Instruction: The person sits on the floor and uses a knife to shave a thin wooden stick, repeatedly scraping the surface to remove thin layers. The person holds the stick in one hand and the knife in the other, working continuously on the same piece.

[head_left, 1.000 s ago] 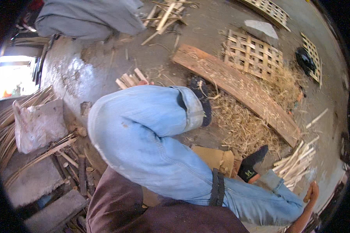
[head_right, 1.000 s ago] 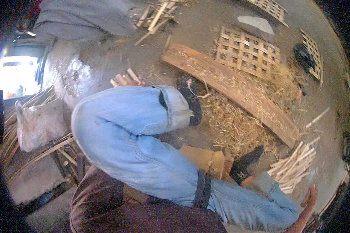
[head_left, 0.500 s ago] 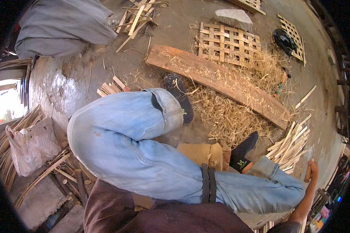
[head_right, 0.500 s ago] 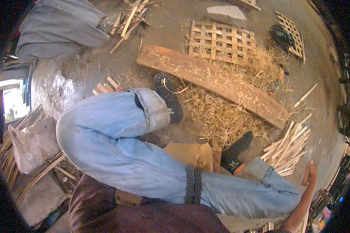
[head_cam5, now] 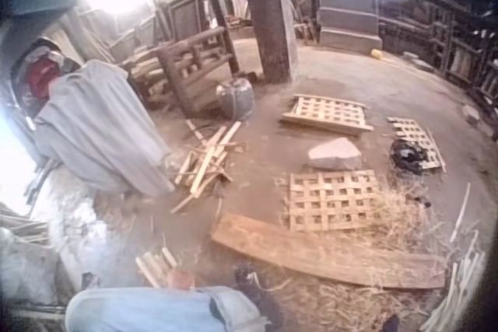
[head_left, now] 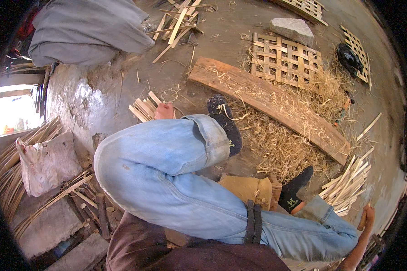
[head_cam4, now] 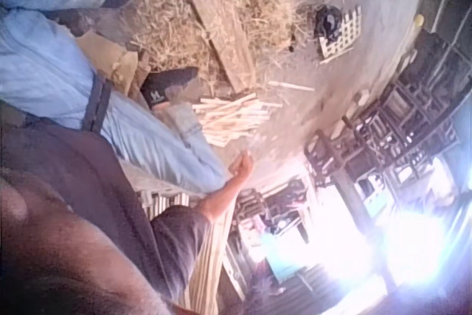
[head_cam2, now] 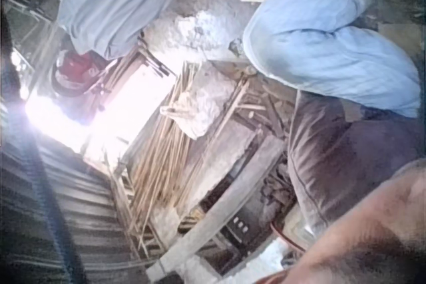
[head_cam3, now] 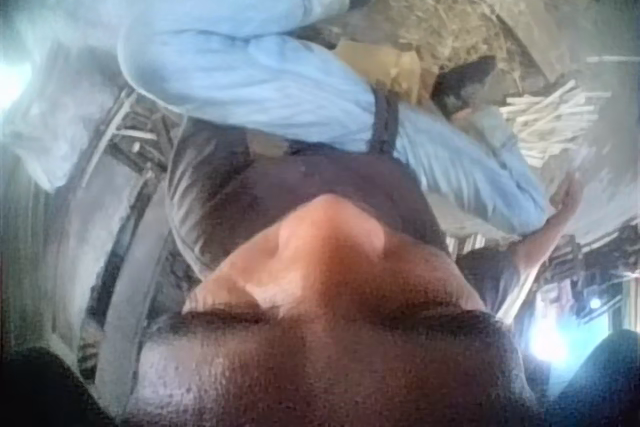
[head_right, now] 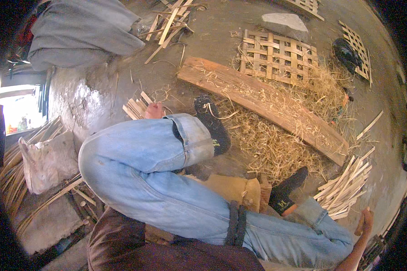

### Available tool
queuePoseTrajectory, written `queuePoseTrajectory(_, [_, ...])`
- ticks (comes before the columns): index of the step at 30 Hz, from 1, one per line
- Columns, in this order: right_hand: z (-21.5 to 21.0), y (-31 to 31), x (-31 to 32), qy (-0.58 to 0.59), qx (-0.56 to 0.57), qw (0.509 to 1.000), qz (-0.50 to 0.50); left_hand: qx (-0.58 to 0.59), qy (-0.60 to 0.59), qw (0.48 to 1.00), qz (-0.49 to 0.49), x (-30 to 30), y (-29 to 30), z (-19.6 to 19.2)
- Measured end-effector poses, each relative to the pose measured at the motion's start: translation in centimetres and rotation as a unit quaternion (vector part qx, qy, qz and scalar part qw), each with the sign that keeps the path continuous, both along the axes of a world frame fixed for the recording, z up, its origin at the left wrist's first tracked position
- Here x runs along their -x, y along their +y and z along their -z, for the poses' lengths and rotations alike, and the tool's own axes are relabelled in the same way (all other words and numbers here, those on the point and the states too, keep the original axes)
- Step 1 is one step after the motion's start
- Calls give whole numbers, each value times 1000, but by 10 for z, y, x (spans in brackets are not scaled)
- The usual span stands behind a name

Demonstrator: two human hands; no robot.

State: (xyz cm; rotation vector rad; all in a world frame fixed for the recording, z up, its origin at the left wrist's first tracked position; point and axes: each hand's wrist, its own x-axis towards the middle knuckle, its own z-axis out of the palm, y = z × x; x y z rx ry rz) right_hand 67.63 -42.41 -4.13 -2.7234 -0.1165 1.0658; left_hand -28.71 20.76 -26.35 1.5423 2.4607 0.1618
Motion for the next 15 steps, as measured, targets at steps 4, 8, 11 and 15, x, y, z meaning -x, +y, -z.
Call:
queuePoseTrajectory(4, [-32, -6, -41, -86, 15, 994, -70, -87, -15, 996, -23, 10, -12, 18])
queuePoseTrajectory(8, [-13, -6, -34, -22, 33, 999, -38, -45, 16, 998, -39, -1, 1, 5])
queuePoseTrajectory(11, [-20, 6, -45, -88, 6, 991, -96, -38, 8, 997, -72, 26, -2, 16])
queuePoseTrajectory(15, [-12, 13, -21, -36, 6, 997, -68, -31, 7, 999, -44, 23, 2, 2])
